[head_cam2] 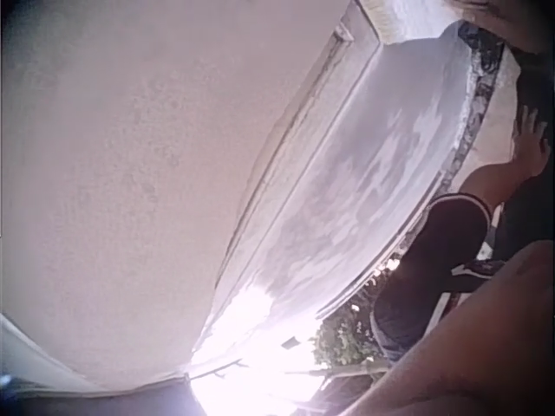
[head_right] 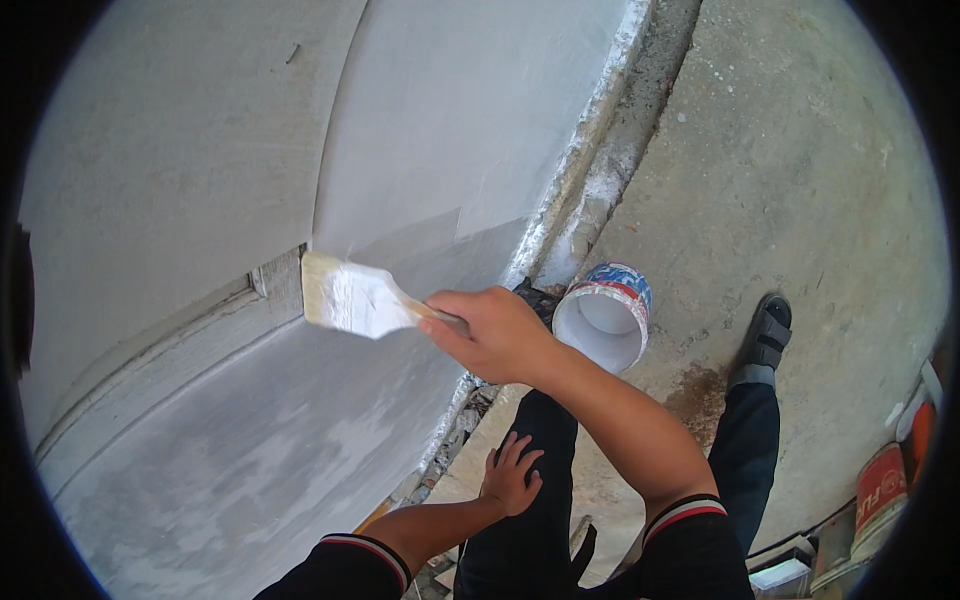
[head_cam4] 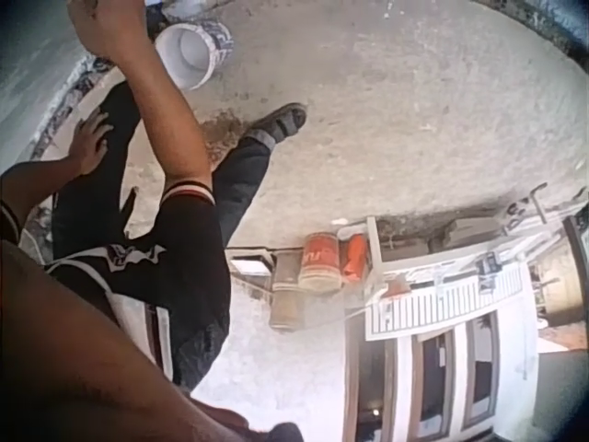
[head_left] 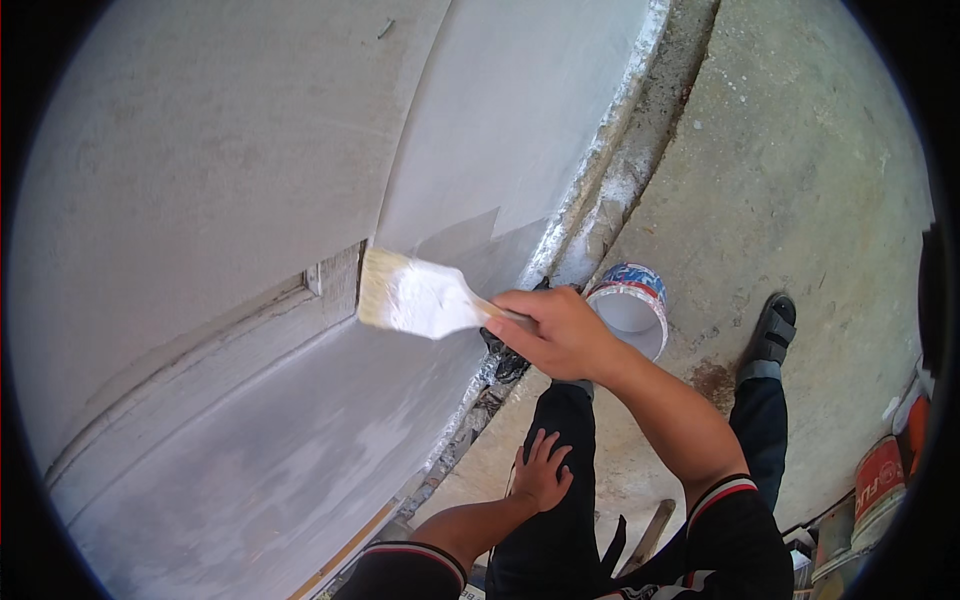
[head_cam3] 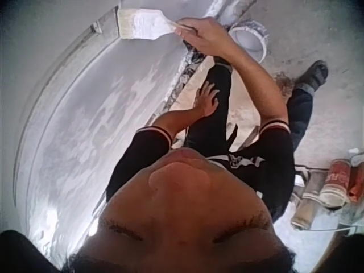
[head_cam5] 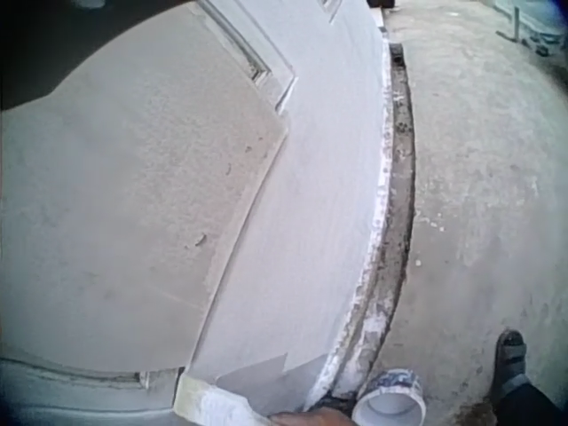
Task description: Painting a wall with a brush and a bucket of white paint.
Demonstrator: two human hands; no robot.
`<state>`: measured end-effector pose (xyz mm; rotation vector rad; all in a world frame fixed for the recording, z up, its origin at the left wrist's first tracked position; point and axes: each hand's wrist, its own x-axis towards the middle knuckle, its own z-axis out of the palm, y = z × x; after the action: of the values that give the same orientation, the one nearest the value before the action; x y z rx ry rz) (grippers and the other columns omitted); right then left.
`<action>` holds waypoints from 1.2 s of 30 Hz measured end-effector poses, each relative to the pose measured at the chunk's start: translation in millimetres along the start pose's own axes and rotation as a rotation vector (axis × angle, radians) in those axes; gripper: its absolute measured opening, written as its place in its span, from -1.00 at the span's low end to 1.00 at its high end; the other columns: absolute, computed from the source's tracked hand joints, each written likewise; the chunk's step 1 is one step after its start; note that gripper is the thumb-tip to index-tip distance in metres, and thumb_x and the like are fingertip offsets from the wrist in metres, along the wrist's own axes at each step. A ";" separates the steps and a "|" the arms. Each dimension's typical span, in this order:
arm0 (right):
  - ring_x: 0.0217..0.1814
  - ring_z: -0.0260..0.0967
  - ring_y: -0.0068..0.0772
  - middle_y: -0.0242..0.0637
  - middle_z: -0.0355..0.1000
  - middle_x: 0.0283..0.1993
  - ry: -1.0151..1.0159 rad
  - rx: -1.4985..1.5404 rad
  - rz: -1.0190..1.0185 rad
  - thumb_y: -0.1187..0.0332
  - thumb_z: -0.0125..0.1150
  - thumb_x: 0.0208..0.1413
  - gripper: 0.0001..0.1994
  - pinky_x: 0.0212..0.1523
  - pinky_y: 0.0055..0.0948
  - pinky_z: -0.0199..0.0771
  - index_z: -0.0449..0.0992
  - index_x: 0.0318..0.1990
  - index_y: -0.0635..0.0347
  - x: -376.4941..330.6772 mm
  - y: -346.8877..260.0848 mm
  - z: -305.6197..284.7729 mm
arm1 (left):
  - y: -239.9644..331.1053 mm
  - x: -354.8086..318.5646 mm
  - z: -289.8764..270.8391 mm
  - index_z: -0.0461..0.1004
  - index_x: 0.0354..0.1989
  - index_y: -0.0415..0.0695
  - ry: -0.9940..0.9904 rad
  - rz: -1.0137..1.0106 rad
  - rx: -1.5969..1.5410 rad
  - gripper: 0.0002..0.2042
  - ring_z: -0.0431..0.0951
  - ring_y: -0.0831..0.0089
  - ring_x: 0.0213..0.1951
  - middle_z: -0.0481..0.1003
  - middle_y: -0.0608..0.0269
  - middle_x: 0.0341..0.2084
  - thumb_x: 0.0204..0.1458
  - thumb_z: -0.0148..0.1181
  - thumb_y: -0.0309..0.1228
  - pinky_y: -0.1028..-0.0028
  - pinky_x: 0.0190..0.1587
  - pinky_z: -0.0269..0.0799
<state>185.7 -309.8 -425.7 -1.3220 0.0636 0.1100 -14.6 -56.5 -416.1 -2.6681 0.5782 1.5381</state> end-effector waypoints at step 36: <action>-0.69 0.29 -0.22 -0.14 0.31 -0.68 0.202 -0.285 0.304 0.22 0.10 0.11 -0.75 -0.61 -0.34 0.26 0.49 -0.35 0.25 -10.0 22.7 2.3 | 8.7 -4.0 30.5 0.30 0.07 0.10 -0.028 0.002 -0.078 -0.57 0.00 0.20 0.29 0.19 0.29 0.15 -0.06 0.00 -0.30 0.00 0.21 -0.12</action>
<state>173.1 -302.5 -445.9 -1.5981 0.4347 0.2504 -44.5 -57.6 -427.0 -2.6982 0.5299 1.6289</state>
